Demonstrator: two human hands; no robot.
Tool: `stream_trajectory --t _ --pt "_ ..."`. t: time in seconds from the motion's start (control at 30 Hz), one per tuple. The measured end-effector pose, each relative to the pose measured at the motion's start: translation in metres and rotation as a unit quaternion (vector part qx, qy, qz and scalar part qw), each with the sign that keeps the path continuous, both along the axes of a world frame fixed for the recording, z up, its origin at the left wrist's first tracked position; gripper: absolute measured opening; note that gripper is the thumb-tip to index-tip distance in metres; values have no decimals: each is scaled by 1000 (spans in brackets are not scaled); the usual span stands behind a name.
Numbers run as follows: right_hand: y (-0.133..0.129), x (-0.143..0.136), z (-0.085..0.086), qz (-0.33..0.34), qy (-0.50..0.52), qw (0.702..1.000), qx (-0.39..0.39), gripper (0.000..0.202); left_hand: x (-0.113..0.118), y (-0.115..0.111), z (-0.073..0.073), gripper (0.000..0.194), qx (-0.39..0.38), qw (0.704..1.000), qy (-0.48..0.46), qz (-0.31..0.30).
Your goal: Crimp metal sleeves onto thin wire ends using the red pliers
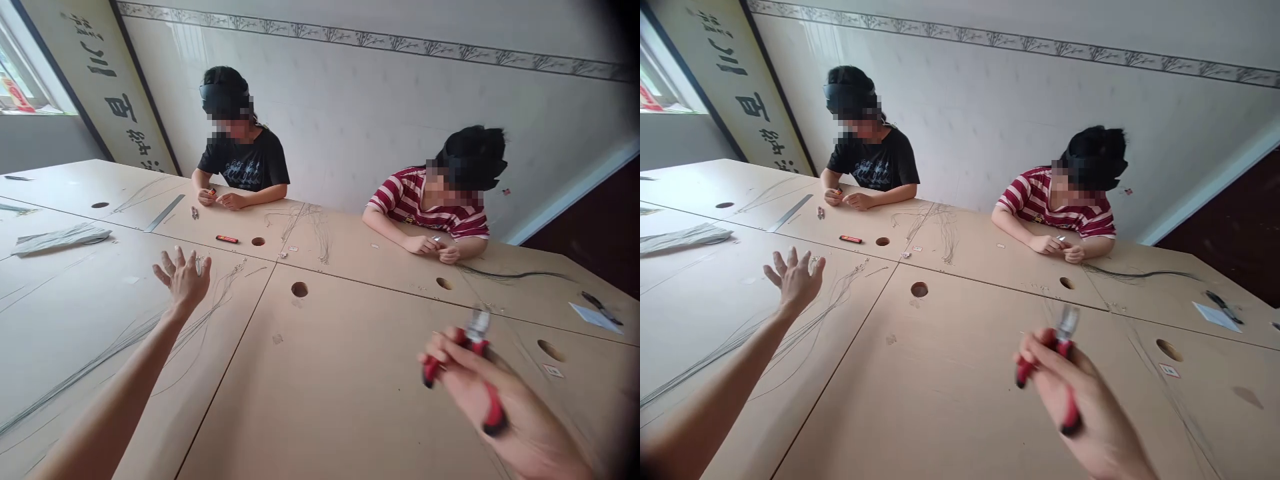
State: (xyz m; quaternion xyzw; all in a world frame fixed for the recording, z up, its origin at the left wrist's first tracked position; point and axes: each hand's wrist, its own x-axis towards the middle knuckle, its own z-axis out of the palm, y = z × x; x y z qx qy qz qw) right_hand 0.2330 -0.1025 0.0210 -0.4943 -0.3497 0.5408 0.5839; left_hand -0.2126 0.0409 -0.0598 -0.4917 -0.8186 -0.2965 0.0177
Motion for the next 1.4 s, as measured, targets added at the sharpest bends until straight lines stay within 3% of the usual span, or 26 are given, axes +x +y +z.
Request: stream_trajectory --t 0.07,0.1,0.13,0.23,0.3,0.33,0.47,0.6,0.7,0.97,1.27,1.4 --pt "16 -24 -6 44 61 996 -48 25 32 -3 23 52 58 996 -13 -63" --pt "22 -36 -8 59 71 994 -52 24 52 -7 33 44 132 976 -82 -155" --pt "27 -45 -9 67 76 994 -51 24 73 -13 42 39 146 960 -105 -216" --pt "33 -64 -10 68 52 995 -42 26 137 -39 63 30 148 916 -150 -341" --pt "33 -68 -8 58 19 998 -30 26 168 -58 72 26 122 849 -244 -453" --pt "32 -70 -6 53 2 998 -22 26 180 -65 75 24 92 828 -277 -479" --pt "27 -70 -4 50 -28 998 -4 25 203 -79 80 21 0 780 -369 -505" --pt "19 -63 -7 45 6 999 9 24 220 -84 78 20 -48 707 -489 -510" --pt "16 -52 -9 51 20 998 13 22 234 -91 78 18 -53 665 -519 -534" --pt "21 -30 0 118 -9 992 33 22 251 -101 81 23 -43 721 -502 -475" --pt "30 -35 -6 108 -6 994 30 21 251 -93 83 21 -34 721 -519 -458" --pt "31 -47 -7 74 -23 997 30 23 247 -90 79 16 -14 694 -546 -469"
